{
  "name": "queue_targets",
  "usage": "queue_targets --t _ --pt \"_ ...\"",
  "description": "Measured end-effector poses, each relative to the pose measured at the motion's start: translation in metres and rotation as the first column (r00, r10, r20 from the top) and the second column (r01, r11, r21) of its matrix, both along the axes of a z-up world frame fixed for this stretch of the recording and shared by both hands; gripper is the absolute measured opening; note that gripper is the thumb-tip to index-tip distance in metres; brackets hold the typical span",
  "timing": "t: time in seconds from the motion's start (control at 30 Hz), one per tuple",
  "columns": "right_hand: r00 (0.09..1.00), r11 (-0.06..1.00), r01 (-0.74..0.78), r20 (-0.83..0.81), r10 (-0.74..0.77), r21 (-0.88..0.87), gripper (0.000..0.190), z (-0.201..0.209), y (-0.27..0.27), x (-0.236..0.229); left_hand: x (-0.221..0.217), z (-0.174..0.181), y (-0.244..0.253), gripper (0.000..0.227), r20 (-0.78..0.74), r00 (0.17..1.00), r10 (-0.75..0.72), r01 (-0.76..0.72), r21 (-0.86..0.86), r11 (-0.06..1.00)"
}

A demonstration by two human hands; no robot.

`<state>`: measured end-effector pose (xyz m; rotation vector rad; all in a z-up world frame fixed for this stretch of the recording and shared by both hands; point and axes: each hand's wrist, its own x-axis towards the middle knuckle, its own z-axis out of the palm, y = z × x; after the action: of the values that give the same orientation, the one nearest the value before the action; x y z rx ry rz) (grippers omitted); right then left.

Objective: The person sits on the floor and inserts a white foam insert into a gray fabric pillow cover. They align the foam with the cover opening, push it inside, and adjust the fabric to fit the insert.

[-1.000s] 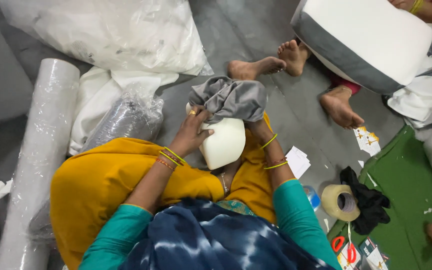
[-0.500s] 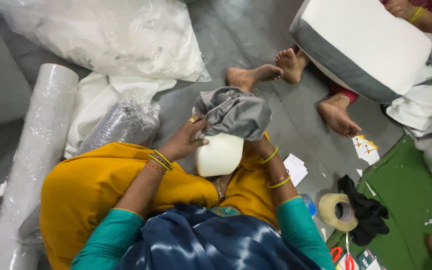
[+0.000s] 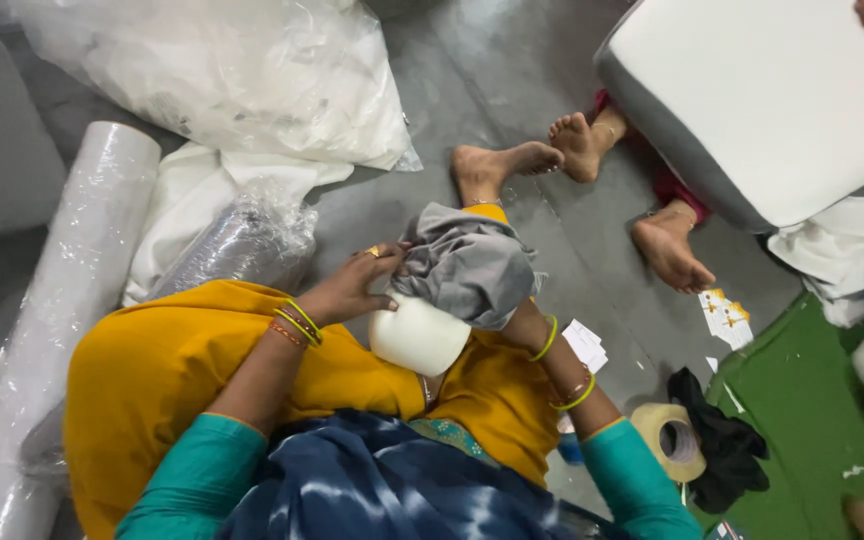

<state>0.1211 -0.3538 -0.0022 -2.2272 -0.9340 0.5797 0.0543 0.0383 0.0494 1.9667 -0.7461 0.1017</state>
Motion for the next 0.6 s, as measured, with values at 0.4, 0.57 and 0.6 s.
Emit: queue_targets --t 0.4,0.57,0.6 --pt "0.941 0.999 0.033 0.337 -0.024 -0.021 0.072 0.05 0.057 -0.031 -0.009 -0.001 -0.01 0.052 0.067 0.988 0.139 -0.143 0.074 0.987" --pt "0.826 0.96 0.146 0.504 -0.251 0.239 0.049 0.047 0.082 -0.031 -0.006 0.0 -0.019 0.052 0.114 0.947 0.301 -0.309 0.062 0.949" --pt "0.826 0.961 0.147 0.506 -0.25 0.235 0.049 0.053 0.091 -0.034 -0.006 0.002 -0.02 0.052 0.114 0.947 0.3 -0.308 0.057 0.95"
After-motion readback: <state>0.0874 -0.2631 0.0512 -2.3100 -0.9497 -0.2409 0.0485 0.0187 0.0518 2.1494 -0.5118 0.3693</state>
